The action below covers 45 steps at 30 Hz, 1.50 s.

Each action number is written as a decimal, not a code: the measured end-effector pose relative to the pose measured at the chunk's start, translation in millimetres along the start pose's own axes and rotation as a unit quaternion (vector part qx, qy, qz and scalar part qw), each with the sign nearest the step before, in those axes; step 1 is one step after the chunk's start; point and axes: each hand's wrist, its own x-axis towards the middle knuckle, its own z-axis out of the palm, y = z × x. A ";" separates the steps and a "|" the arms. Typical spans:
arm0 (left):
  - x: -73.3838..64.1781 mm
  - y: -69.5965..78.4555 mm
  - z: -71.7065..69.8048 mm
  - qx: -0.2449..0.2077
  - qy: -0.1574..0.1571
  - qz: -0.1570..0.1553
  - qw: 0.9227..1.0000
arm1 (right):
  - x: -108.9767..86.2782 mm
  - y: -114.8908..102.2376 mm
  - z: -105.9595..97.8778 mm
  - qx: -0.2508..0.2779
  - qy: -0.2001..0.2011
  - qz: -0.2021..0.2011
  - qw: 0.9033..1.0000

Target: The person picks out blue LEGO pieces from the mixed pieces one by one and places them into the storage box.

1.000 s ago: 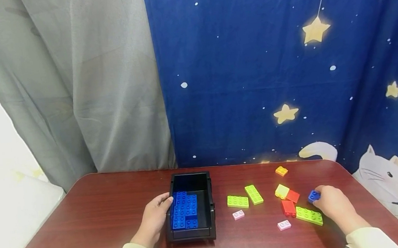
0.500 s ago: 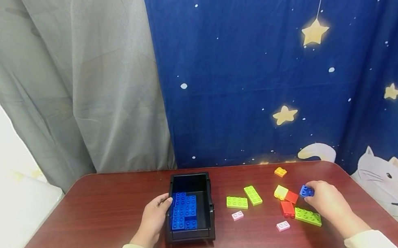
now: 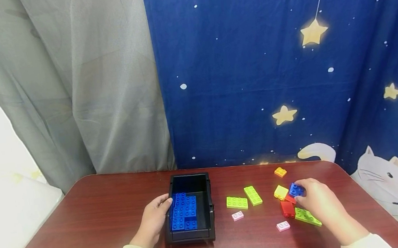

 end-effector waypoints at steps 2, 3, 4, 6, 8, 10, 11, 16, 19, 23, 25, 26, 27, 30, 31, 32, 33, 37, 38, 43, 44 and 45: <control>-0.1 0.3 0.0 0.000 0.000 -0.001 1.000 | -2.5 -5.0 -0.6 0.001 0.007 -0.009 1.000; -0.2 0.4 0.0 -0.001 0.000 -0.002 1.000 | -3.7 -7.5 -0.7 0.002 0.010 -0.014 1.000; -0.2 0.5 -0.1 0.000 -0.001 -0.002 1.000 | -4.6 -10.1 -0.9 0.002 0.013 -0.018 1.000; -0.4 0.5 -0.4 0.002 -0.002 -0.003 1.000 | -6.6 -15.0 -0.9 0.001 0.020 -0.028 0.999; -0.6 0.6 -0.5 0.004 -0.002 -0.004 1.000 | -8.5 -19.8 -1.1 0.001 0.025 -0.036 0.999; -0.9 0.7 -0.8 0.004 -0.003 -0.005 1.000 | -10.2 -24.1 -1.3 0.002 0.028 -0.041 0.999; -1.0 0.7 -0.9 0.003 -0.003 -0.005 1.000 | -11.0 -26.1 -1.4 0.003 0.029 -0.043 0.999; -1.1 0.9 -1.0 0.003 -0.004 -0.006 1.000 | -14.2 -34.4 -0.6 0.004 0.034 -0.060 0.998; -1.2 0.8 -1.0 0.003 -0.003 -0.007 1.000 | -16.2 -39.3 0.9 0.002 0.040 -0.072 0.997; -0.9 0.8 -0.9 0.003 -0.002 -0.005 1.000 | -18.7 -46.4 3.1 0.012 0.055 -0.086 0.995; -0.8 0.8 -0.8 0.003 -0.001 -0.004 1.000 | -20.1 -50.0 4.1 0.020 0.065 -0.092 0.993; -0.7 0.8 -0.7 0.003 -0.001 -0.004 1.000 | -20.5 -51.7 4.7 0.024 0.071 -0.097 0.992; -0.6 0.8 -0.7 0.002 -0.001 -0.004 1.000 | -21.1 -53.3 5.2 0.028 0.074 -0.099 0.992; -0.7 0.9 -0.9 0.003 -0.002 -0.004 1.000 | -22.6 -58.6 6.3 0.035 0.076 -0.102 0.991; -0.7 0.8 -0.9 0.002 -0.002 -0.004 1.000 | -23.0 -60.2 6.6 0.037 0.073 -0.103 0.991; -0.8 0.8 -0.9 0.001 -0.003 -0.004 1.000 | -23.4 -61.8 6.8 0.038 0.068 -0.102 0.992; -0.8 0.8 -0.9 0.000 -0.004 -0.004 1.000 | -23.8 -63.4 6.9 0.041 0.061 -0.100 0.992; -1.0 1.3 -1.0 -0.003 -0.004 -0.004 1.000 | -25.1 -71.3 8.2 0.056 0.033 -0.090 0.994; -1.1 1.5 -1.0 -0.003 -0.004 -0.004 1.000 | -25.5 -73.8 8.7 0.059 0.027 -0.086 0.994; -1.4 2.5 -1.0 -0.007 -0.004 -0.005 1.000 | -26.7 -84.5 14.3 0.057 0.020 -0.087 0.994; -1.4 2.5 -1.0 -0.008 -0.004 -0.004 1.000 | -27.0 -86.4 15.6 0.057 0.021 -0.090 0.994; -1.4 2.5 -1.0 -0.008 -0.004 -0.005 1.000 | -27.0 -88.2 17.0 0.057 0.022 -0.093 0.994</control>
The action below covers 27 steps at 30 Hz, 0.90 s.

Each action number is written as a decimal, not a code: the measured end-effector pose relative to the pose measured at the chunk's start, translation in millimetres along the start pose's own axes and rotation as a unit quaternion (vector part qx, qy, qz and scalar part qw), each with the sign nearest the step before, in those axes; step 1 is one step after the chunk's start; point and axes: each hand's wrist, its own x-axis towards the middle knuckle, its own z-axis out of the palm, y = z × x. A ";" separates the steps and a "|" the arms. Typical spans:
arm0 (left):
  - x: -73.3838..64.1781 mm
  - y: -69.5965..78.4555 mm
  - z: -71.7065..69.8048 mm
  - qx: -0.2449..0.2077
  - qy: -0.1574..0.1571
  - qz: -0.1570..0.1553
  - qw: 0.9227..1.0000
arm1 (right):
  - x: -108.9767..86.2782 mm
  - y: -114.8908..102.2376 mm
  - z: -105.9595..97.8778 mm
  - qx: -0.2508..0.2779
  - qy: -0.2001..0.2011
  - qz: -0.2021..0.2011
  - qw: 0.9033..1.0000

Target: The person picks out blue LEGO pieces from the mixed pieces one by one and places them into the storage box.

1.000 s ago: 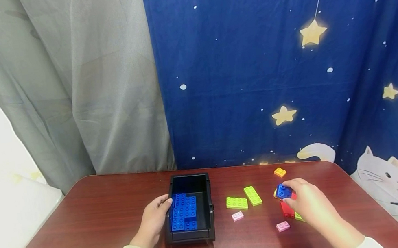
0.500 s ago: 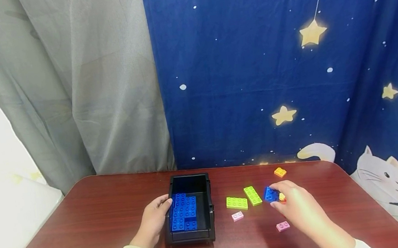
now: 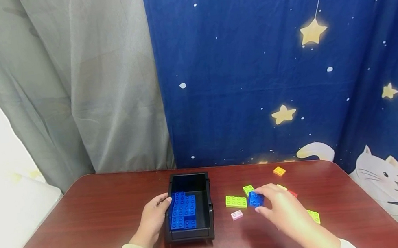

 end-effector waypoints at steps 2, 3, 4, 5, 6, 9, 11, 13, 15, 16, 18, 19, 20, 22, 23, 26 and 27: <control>0.1 0.1 -0.1 -0.001 0.000 0.000 1.000 | 0.6 -4.0 2.7 0.005 0.002 -0.009 1.000; 0.2 0.0 -0.2 -0.001 0.000 0.000 1.000 | 1.2 -6.1 4.2 0.011 0.002 -0.010 1.000; 0.3 0.0 -0.3 0.000 0.000 0.000 1.000 | 1.9 -8.1 5.6 0.016 0.003 -0.015 1.000; 0.4 -0.1 -0.3 0.000 0.000 -0.001 1.000 | 2.6 -10.2 7.1 0.020 0.004 -0.019 1.000; 0.5 -0.1 -0.3 0.000 0.000 -0.001 1.000 | 3.4 -12.2 8.6 0.024 0.004 -0.023 0.999; 0.6 0.0 -0.3 0.001 -0.001 -0.003 1.000 | 5.2 -18.0 13.0 0.025 0.002 -0.035 0.999; 0.6 0.3 -0.3 0.000 -0.003 -0.004 1.000 | 6.4 -21.5 15.4 0.018 0.000 -0.046 0.999; 0.6 0.7 -0.5 0.001 -0.005 -0.004 1.000 | 7.7 -25.1 17.3 0.014 -0.005 -0.058 0.998; 0.6 1.1 -1.0 0.003 -0.005 -0.004 1.000 | 9.2 -29.0 18.6 0.010 -0.012 -0.072 0.997; 0.6 1.2 -1.3 0.004 -0.005 -0.004 1.000 | 9.9 -30.7 19.4 0.012 -0.014 -0.081 0.997; 1.0 1.3 -1.6 0.006 -0.003 -0.004 1.000 | 11.2 -34.9 21.2 0.011 -0.017 -0.097 0.995; 1.1 1.3 -1.6 0.006 -0.003 -0.004 1.000 | 12.1 -36.6 22.5 0.012 -0.019 -0.105 0.994; 1.4 1.1 -1.5 0.006 -0.003 -0.005 1.000 | 12.9 -38.5 23.8 0.014 -0.020 -0.115 0.993; 1.9 0.7 -1.2 0.005 -0.002 -0.005 1.000 | 14.6 -42.4 26.7 0.016 -0.022 -0.135 0.990; 2.1 0.4 -0.9 0.005 -0.001 -0.005 1.000 | 15.6 -44.4 28.2 0.014 -0.026 -0.141 0.989; 2.4 -0.2 -0.1 0.004 0.000 -0.007 1.000 | 18.5 -49.6 32.7 0.011 -0.041 -0.153 0.987; 2.4 -0.3 0.1 0.005 0.000 -0.007 1.000 | 19.4 -51.3 33.9 0.008 -0.047 -0.152 0.987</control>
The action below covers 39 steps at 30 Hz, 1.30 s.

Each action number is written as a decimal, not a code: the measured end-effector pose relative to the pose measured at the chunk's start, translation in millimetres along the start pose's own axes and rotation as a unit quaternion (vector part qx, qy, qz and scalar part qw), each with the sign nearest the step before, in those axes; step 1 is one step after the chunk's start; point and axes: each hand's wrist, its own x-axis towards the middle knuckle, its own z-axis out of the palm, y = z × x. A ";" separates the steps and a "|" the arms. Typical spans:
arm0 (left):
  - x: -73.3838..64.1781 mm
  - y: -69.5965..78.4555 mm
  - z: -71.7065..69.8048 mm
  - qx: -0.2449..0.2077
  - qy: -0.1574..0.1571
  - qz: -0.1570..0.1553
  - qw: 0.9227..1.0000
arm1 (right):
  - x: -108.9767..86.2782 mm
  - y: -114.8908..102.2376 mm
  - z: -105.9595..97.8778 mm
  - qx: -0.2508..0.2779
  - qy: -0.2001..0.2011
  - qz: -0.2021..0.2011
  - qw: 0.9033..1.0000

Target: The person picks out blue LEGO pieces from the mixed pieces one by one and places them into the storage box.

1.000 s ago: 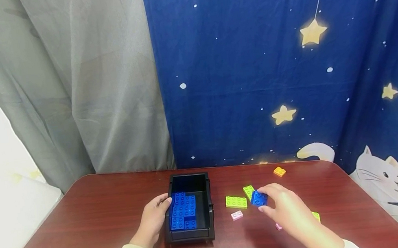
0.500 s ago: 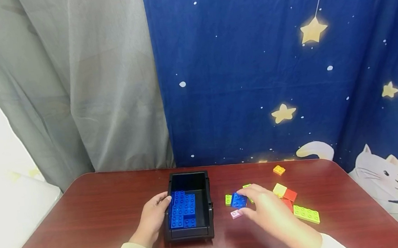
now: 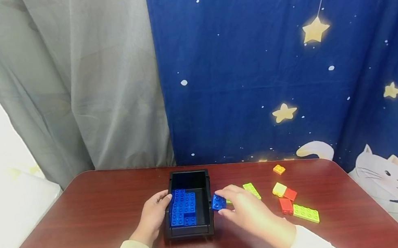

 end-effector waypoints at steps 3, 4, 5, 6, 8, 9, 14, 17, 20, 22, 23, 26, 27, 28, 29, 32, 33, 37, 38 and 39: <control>0.0 0.4 0.1 -0.001 0.001 0.000 1.000 | 5.0 -2.7 3.6 -0.005 -0.009 -0.004 1.000; 0.0 0.5 0.1 -0.001 0.000 0.000 1.000 | 6.4 -3.2 4.8 -0.010 -0.009 -0.008 1.000; -0.1 0.7 0.0 -0.001 0.000 0.001 1.000 | 7.6 -3.6 5.8 -0.014 -0.008 -0.013 1.000; 0.0 0.9 0.0 -0.002 0.000 0.001 1.000 | 8.8 -3.9 6.9 -0.017 -0.006 -0.019 1.000; 0.0 1.2 0.0 -0.003 -0.001 0.002 1.000 | 11.1 -3.9 9.2 -0.023 0.000 -0.031 0.999; 0.0 1.3 0.0 -0.003 -0.001 0.002 1.000 | 12.1 -4.0 10.2 -0.025 0.002 -0.035 0.999; -0.6 1.5 -0.2 -0.004 -0.001 0.004 1.000 | 18.7 -5.1 14.1 -0.025 -0.001 -0.043 0.999; -1.0 1.7 -0.5 -0.004 -0.002 0.003 1.000 | 24.8 -7.6 16.0 -0.025 -0.018 -0.039 0.999; -1.5 2.6 -0.8 -0.004 -0.001 0.003 1.000 | 31.9 -11.6 17.6 -0.032 -0.042 -0.032 0.998; -1.9 3.5 -0.9 -0.005 0.000 0.003 1.000 | 37.2 -14.2 19.3 -0.043 -0.055 -0.029 0.997; -2.0 3.8 -1.0 -0.004 0.001 0.004 1.000 | 39.7 -15.6 20.3 -0.049 -0.062 -0.028 0.997; -1.8 3.7 -0.7 -0.003 0.003 0.004 1.000 | 47.0 -19.6 23.3 -0.070 -0.080 -0.025 0.994; -1.7 3.5 -0.5 -0.004 0.004 0.004 1.000 | 49.0 -20.5 24.7 -0.078 -0.085 -0.025 0.993; -1.6 3.3 -0.2 -0.004 0.004 0.002 1.000 | 50.8 -21.6 25.7 -0.085 -0.090 -0.024 0.992; -1.4 2.8 0.0 -0.005 0.004 0.003 1.000 | 52.4 -22.2 27.1 -0.091 -0.094 -0.023 0.991; -0.8 1.5 0.7 -0.007 0.005 0.001 1.000 | 55.7 -23.1 31.0 -0.109 -0.102 -0.023 0.989; -0.9 1.6 0.8 -0.008 0.005 0.001 1.000 | 56.4 -23.0 32.3 -0.115 -0.102 -0.026 0.988; -1.1 2.7 0.7 -0.011 0.005 -0.001 1.000 | 58.5 -23.0 35.5 -0.136 -0.106 -0.032 0.985; -1.2 3.0 0.5 -0.011 0.005 -0.001 1.000 | 58.9 -23.1 36.2 -0.140 -0.107 -0.033 0.984; -1.4 3.4 0.2 -0.012 0.005 -0.001 1.000 | 59.4 -23.4 36.7 -0.147 -0.108 -0.036 0.983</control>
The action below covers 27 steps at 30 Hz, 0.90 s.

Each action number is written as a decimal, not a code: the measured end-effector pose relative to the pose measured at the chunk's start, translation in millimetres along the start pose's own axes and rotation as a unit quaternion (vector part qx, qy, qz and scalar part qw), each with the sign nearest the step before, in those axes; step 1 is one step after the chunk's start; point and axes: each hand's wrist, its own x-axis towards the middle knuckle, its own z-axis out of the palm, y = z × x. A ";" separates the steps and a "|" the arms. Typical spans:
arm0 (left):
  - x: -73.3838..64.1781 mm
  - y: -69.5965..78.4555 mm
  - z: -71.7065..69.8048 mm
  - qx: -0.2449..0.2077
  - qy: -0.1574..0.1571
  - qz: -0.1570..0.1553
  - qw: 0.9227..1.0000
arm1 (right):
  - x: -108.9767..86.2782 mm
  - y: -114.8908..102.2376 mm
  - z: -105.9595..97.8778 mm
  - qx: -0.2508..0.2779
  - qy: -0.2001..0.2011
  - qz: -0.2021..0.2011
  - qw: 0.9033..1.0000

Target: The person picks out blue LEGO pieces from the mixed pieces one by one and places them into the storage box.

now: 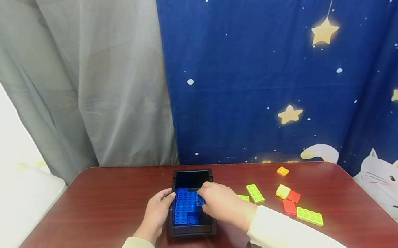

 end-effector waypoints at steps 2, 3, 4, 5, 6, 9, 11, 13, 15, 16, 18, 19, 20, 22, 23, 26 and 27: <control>-0.1 0.7 0.0 0.001 0.000 0.001 1.000 | 1.0 -0.6 0.3 -0.012 -0.001 -0.004 1.000; -0.1 0.8 0.1 0.001 0.001 0.000 1.000 | 1.5 -0.9 0.5 -0.019 -0.002 -0.007 1.000; 0.1 0.6 0.1 0.001 0.000 0.000 1.000 | 2.0 -1.0 1.2 -0.026 -0.001 -0.011 1.000; 0.2 0.4 0.3 0.002 0.001 -0.001 1.000 | 2.5 -1.3 2.0 -0.032 0.000 -0.015 0.999; 0.1 0.3 0.4 0.001 0.000 -0.002 1.000 | 3.0 -1.5 2.7 -0.038 0.002 -0.020 0.999; 0.1 -0.7 0.4 0.002 -0.001 -0.004 1.000 | 4.0 -1.9 5.3 -0.056 0.011 -0.033 0.998; -0.1 -0.9 0.1 0.001 -0.003 -0.005 1.000 | 4.6 -2.6 6.5 -0.065 0.014 -0.037 0.997; -0.6 -0.7 -0.3 0.003 -0.004 -0.003 1.000 | 5.3 -3.6 7.0 -0.080 0.014 -0.041 0.996; -0.9 -0.5 -0.7 0.004 -0.005 -0.002 1.000 | 6.4 -5.3 6.7 -0.089 0.004 -0.040 0.995; -1.0 -0.3 -0.8 0.004 -0.006 -0.001 1.000 | 7.0 -6.3 6.0 -0.093 -0.003 -0.038 0.995; -0.9 -0.3 -1.0 0.005 -0.007 0.000 1.000 | 8.3 -7.8 5.9 -0.104 -0.013 -0.036 0.994; -0.9 -0.4 -1.0 0.006 -0.007 0.000 1.000 | 9.1 -8.3 6.0 -0.107 -0.017 -0.035 0.994; -0.8 -0.4 -0.8 0.005 -0.007 0.000 1.000 | 9.9 -8.8 6.6 -0.110 -0.021 -0.033 0.993; -0.8 -0.7 -0.7 0.005 -0.007 -0.001 1.000 | 11.4 -8.7 8.7 -0.119 -0.023 -0.032 0.992; -1.1 -0.5 -0.6 0.005 -0.006 -0.001 1.000 | 12.3 -8.4 10.2 -0.122 -0.023 -0.032 0.992; -1.5 0.1 -0.3 0.005 -0.004 -0.002 1.000 | 14.3 -8.1 11.9 -0.128 -0.029 -0.033 0.991; -1.5 0.0 -0.5 0.006 -0.004 0.000 1.000 | 14.9 -8.0 12.2 -0.131 -0.031 -0.033 0.990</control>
